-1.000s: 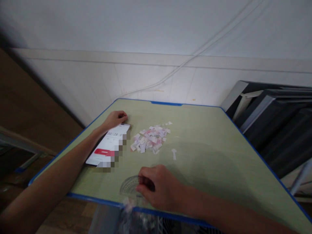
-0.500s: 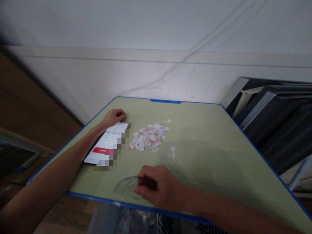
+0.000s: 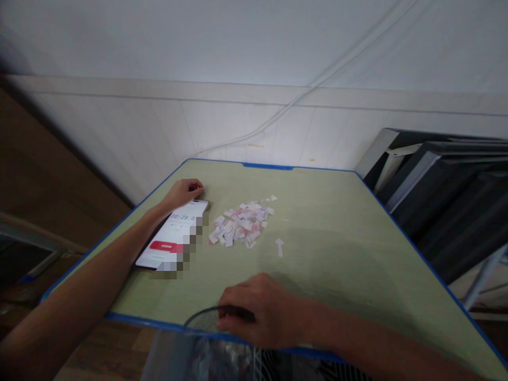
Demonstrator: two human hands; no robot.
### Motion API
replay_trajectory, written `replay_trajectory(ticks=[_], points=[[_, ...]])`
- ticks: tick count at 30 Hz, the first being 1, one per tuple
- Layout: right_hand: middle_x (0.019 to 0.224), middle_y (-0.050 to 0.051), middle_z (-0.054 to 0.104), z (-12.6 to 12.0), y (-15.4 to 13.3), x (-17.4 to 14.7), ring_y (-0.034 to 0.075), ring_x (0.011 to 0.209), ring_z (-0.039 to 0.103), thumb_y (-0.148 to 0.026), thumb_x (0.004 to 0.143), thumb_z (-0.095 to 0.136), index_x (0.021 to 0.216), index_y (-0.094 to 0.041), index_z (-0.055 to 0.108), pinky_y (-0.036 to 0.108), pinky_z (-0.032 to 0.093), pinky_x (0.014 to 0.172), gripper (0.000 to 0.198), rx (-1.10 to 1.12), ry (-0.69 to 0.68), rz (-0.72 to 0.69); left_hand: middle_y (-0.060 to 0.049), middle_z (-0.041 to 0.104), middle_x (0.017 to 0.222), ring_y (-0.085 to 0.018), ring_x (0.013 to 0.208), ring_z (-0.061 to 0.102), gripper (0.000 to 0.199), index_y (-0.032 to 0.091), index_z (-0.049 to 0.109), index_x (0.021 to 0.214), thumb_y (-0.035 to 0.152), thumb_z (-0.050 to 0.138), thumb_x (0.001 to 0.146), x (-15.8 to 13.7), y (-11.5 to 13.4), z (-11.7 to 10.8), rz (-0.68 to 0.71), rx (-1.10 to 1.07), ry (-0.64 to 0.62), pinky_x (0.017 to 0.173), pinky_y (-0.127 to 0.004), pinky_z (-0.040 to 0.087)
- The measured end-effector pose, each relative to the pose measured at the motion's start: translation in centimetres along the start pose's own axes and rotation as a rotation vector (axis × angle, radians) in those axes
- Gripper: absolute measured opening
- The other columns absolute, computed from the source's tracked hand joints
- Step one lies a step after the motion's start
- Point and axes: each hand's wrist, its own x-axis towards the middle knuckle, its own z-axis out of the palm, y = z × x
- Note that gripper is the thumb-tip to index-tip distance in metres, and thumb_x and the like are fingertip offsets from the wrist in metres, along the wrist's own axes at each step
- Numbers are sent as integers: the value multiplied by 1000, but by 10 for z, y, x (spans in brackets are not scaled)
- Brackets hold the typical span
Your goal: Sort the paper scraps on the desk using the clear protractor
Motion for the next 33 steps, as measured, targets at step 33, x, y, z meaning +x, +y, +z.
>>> replay_trajectory(ticks=[33], points=[[66, 1, 56, -87, 64, -49, 12, 61, 52, -25, 87, 51, 72, -15, 60, 25, 39, 58, 21, -45, 133, 144, -2, 54, 53, -15, 54, 47, 23, 17, 59, 66, 38, 51, 68, -3, -1, -5, -42, -69, -17, 51, -26, 32]])
